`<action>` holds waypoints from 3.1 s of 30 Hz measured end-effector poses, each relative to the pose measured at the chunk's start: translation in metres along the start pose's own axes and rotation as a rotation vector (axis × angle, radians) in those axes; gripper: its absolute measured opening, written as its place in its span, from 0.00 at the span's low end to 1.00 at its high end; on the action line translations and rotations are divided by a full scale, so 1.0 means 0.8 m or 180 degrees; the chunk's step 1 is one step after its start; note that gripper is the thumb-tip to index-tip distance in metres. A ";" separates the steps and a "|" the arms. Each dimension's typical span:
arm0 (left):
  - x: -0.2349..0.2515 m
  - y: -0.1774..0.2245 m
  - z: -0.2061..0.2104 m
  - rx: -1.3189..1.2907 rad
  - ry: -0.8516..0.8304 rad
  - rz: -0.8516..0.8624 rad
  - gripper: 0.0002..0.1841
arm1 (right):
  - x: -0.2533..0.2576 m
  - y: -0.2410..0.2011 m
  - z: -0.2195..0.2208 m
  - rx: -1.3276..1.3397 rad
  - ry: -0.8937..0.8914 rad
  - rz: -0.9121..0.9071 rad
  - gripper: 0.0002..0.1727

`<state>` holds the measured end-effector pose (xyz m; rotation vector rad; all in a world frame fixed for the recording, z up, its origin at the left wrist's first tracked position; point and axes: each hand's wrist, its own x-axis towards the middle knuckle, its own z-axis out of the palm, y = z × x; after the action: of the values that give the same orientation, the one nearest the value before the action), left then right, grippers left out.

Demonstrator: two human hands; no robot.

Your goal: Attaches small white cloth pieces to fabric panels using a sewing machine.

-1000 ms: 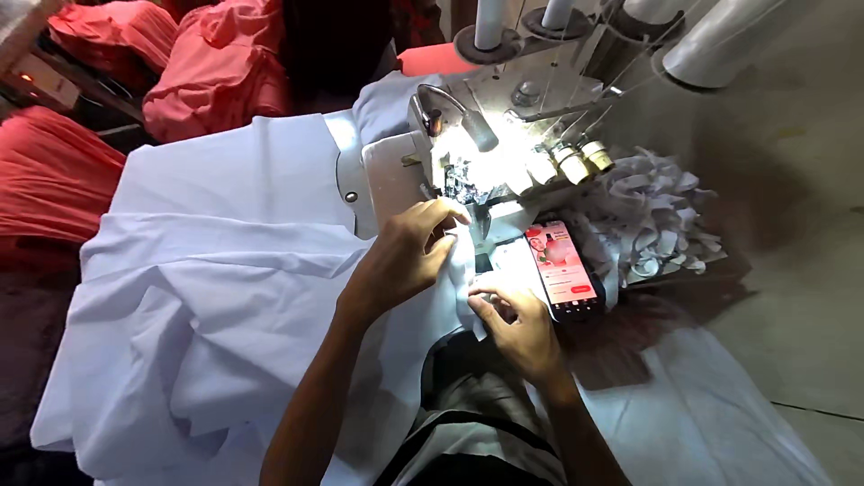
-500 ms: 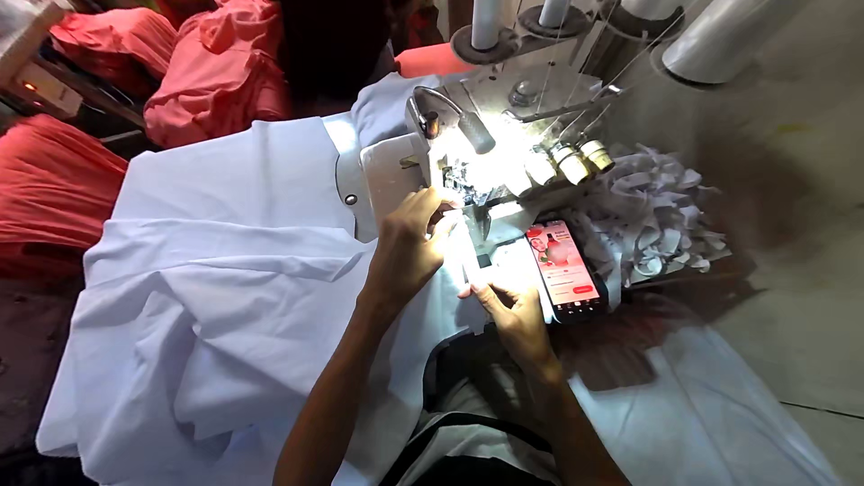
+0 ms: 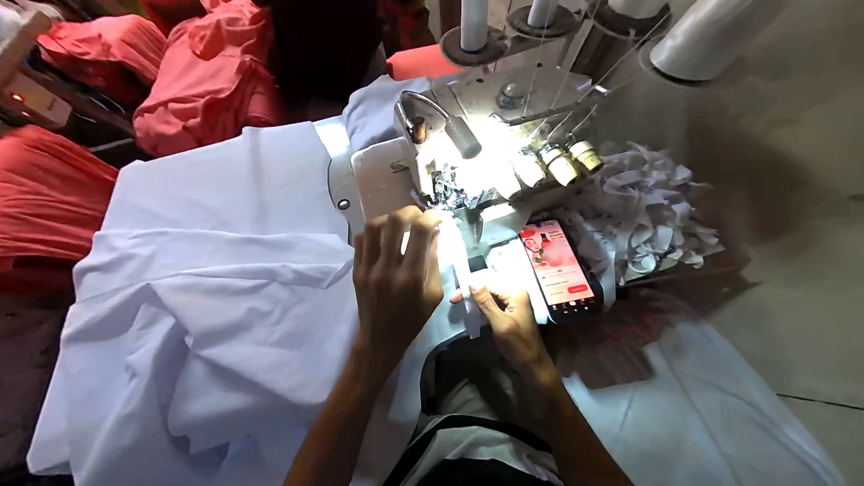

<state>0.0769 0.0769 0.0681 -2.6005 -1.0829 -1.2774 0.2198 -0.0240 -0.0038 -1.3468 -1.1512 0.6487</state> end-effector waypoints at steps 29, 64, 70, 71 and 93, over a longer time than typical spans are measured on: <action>-0.062 0.007 0.016 0.0223 -0.0453 -0.0127 0.22 | 0.010 0.004 0.012 -0.0046 0.0248 0.0146 0.06; -0.024 0.009 0.012 -0.0337 -0.0925 -0.0307 0.17 | 0.000 -0.004 0.000 0.0067 0.0333 -0.0005 0.08; -0.033 0.008 0.017 -0.0281 -0.0636 -0.0312 0.15 | 0.001 -0.004 -0.001 0.0050 0.0321 0.0059 0.08; -0.033 0.007 0.017 -0.0293 -0.0648 -0.0302 0.15 | 0.001 -0.003 0.000 0.0052 0.0315 0.0056 0.08; -0.147 0.063 0.009 -0.2123 -0.1043 -0.1855 0.19 | -0.019 0.005 -0.037 -0.0271 -0.0494 0.0314 0.13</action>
<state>0.0635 -0.0254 -0.0078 -3.1930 -1.8487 -1.5641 0.2421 -0.0486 -0.0068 -1.4528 -1.2540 0.7944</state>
